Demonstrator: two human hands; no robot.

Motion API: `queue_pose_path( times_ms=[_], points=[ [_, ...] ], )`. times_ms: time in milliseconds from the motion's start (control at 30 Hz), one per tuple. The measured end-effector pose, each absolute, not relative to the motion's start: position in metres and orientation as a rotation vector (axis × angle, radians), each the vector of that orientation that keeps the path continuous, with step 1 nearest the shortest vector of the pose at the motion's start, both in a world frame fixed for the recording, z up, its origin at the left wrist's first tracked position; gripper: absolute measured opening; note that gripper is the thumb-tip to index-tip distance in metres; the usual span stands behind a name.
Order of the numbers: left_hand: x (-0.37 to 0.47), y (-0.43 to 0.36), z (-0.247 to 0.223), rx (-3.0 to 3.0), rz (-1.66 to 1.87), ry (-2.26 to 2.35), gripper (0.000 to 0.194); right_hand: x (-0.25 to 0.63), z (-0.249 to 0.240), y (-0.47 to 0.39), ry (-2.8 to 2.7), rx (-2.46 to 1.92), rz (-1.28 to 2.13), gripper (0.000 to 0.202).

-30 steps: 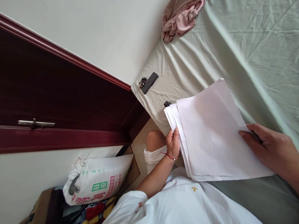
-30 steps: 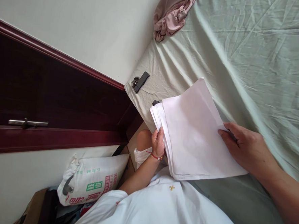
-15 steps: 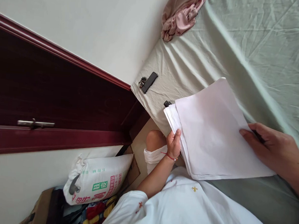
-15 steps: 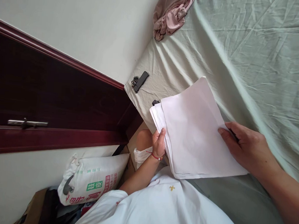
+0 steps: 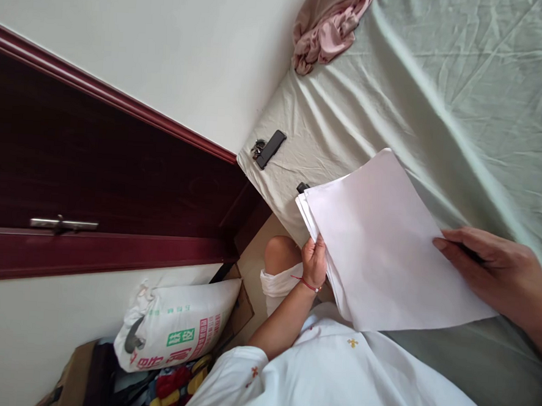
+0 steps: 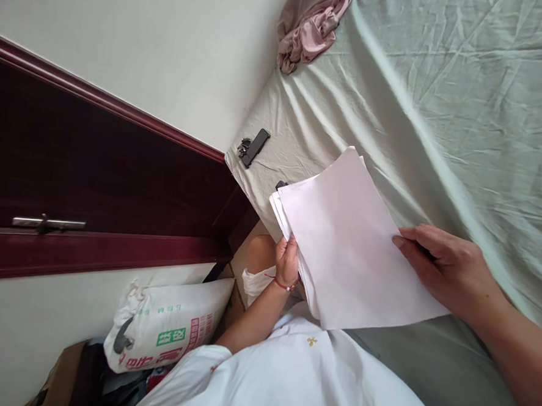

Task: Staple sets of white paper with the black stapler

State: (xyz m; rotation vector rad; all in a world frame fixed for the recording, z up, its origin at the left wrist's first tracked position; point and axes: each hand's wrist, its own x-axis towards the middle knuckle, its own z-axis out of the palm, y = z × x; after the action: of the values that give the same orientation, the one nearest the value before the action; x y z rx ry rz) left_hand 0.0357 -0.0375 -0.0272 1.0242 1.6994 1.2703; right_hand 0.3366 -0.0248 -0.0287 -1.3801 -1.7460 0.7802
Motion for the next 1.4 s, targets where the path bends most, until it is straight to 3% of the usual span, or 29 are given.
queue_pose_path(
  times_ms=[900,1400],
  points=[
    [0.032,-0.041,-0.026,1.368,1.105,1.811,0.042,0.334,-0.027,-0.024,-1.806,-1.426,0.636,0.021],
    [0.051,-0.038,-0.009,0.918,1.350,1.579,0.042,0.338,-0.022,-0.026,-1.740,-1.440,0.900,0.037]
  ],
)
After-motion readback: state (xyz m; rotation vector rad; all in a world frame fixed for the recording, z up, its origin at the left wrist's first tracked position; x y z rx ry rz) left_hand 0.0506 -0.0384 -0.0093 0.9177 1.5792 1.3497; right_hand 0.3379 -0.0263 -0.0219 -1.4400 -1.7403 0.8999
